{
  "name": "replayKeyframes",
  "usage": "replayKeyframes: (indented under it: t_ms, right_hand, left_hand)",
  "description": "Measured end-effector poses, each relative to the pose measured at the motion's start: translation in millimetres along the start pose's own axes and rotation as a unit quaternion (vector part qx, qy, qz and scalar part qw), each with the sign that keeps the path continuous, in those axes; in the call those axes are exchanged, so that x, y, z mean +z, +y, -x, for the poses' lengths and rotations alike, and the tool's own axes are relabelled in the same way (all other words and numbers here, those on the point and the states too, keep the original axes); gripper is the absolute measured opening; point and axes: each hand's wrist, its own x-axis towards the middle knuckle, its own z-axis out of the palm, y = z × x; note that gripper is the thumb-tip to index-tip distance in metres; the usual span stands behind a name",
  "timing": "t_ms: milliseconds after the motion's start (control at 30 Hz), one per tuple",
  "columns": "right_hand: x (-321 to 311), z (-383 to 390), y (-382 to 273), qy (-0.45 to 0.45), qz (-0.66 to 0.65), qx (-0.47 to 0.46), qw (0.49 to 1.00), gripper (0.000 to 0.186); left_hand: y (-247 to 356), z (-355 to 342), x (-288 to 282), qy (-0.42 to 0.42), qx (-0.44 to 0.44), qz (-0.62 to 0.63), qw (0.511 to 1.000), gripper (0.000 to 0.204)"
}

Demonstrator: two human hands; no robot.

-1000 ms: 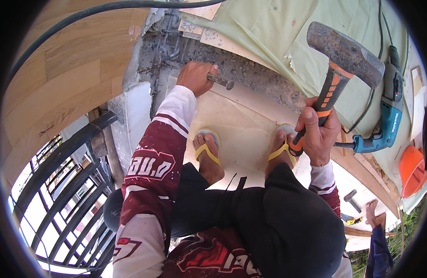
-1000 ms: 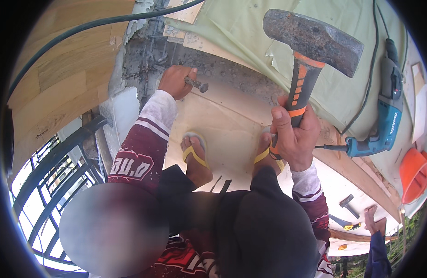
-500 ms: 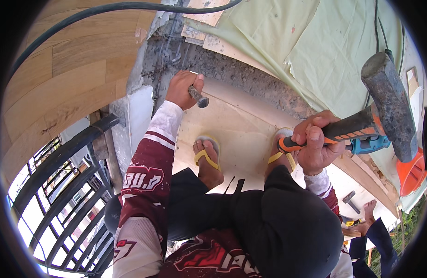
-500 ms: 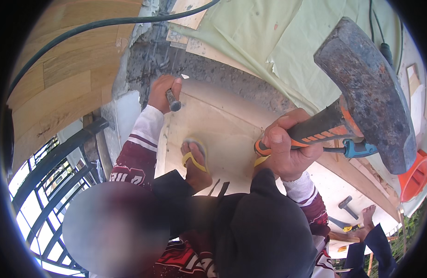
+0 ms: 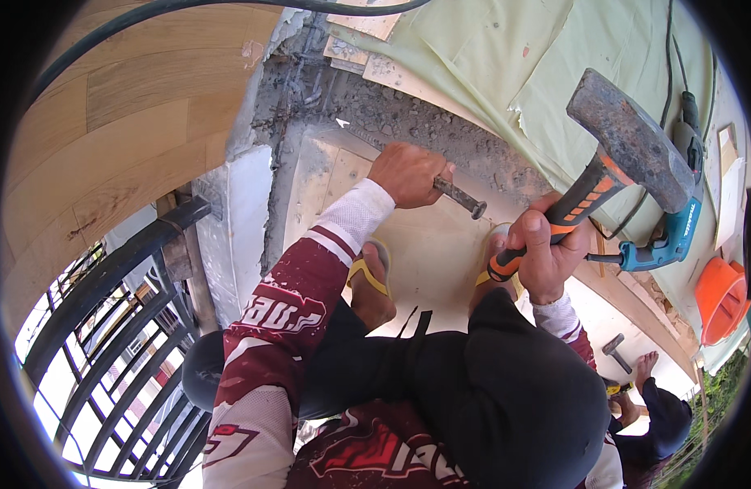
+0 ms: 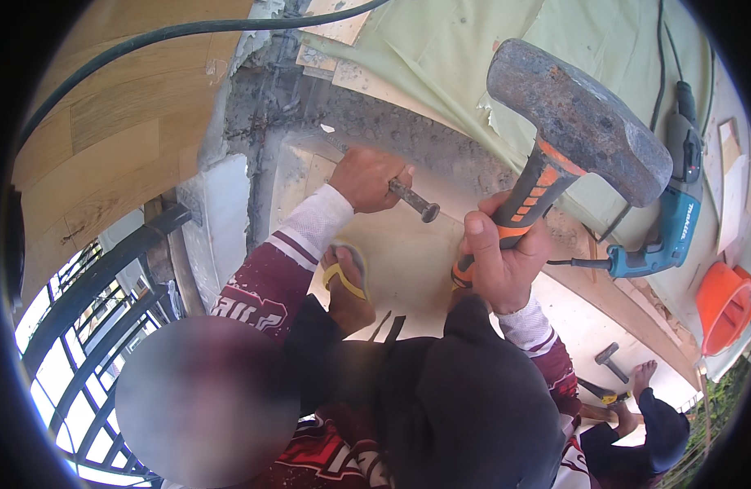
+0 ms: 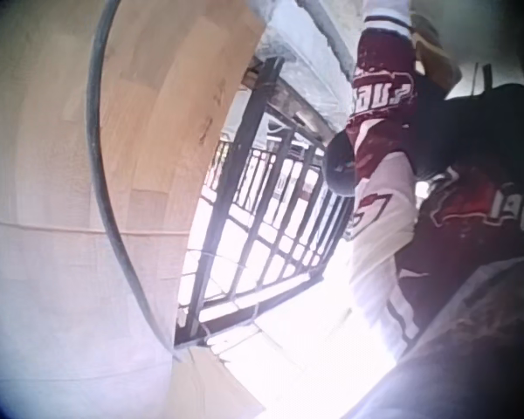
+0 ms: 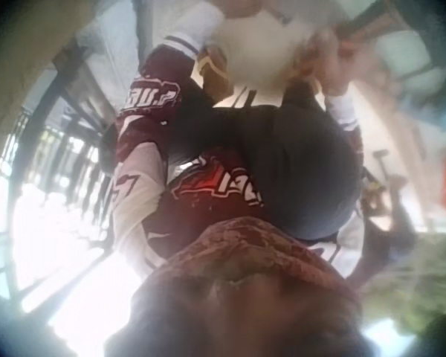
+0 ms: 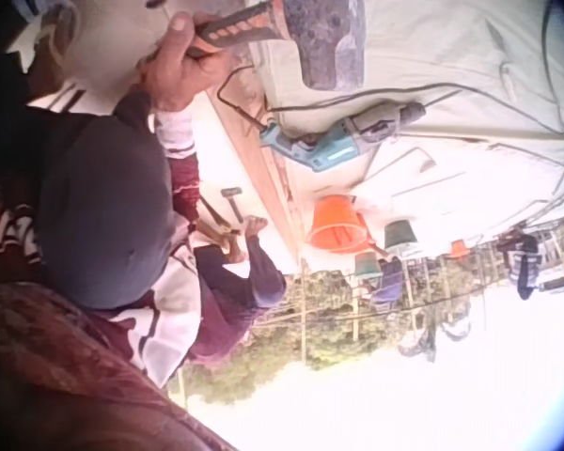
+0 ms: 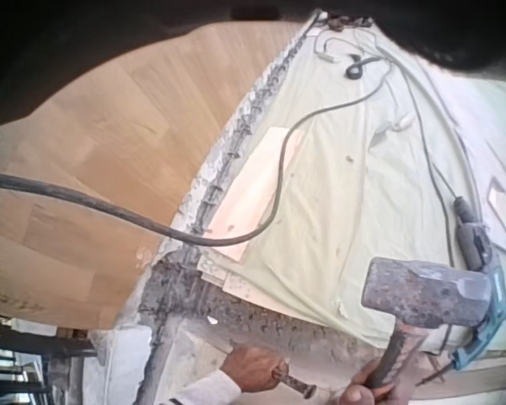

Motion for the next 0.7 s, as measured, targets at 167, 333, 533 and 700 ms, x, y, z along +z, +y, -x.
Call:
replayKeyframes:
  t_ms: [167, 333, 533, 700]
  right_hand:
    - [-7.3, -1.5, 1.6, 0.019, -0.020, 0.003, 1.000, 0.018]
    - [-9.8, -4.5, 0.4, 0.022, -0.032, 0.027, 0.999, 0.017]
    - [-13.9, -4.8, 0.4, 0.055, -0.032, 0.079, 0.995, 0.021]
    - [-17.0, -10.6, -6.7, 0.109, -0.007, 0.103, 0.989, 0.022]
  left_hand:
    - [-8.2, -5.5, -7.1, 0.010, -0.017, -0.049, 0.999, 0.029]
    - [-44.0, -3.5, -16.9, -0.066, -0.097, -0.073, 0.990, 0.021]
    - [-55.6, -17.5, -18.8, -0.122, -0.125, -0.104, 0.979, 0.027]
    - [-58.3, -28.0, -20.4, -0.095, -0.127, -0.096, 0.983, 0.025]
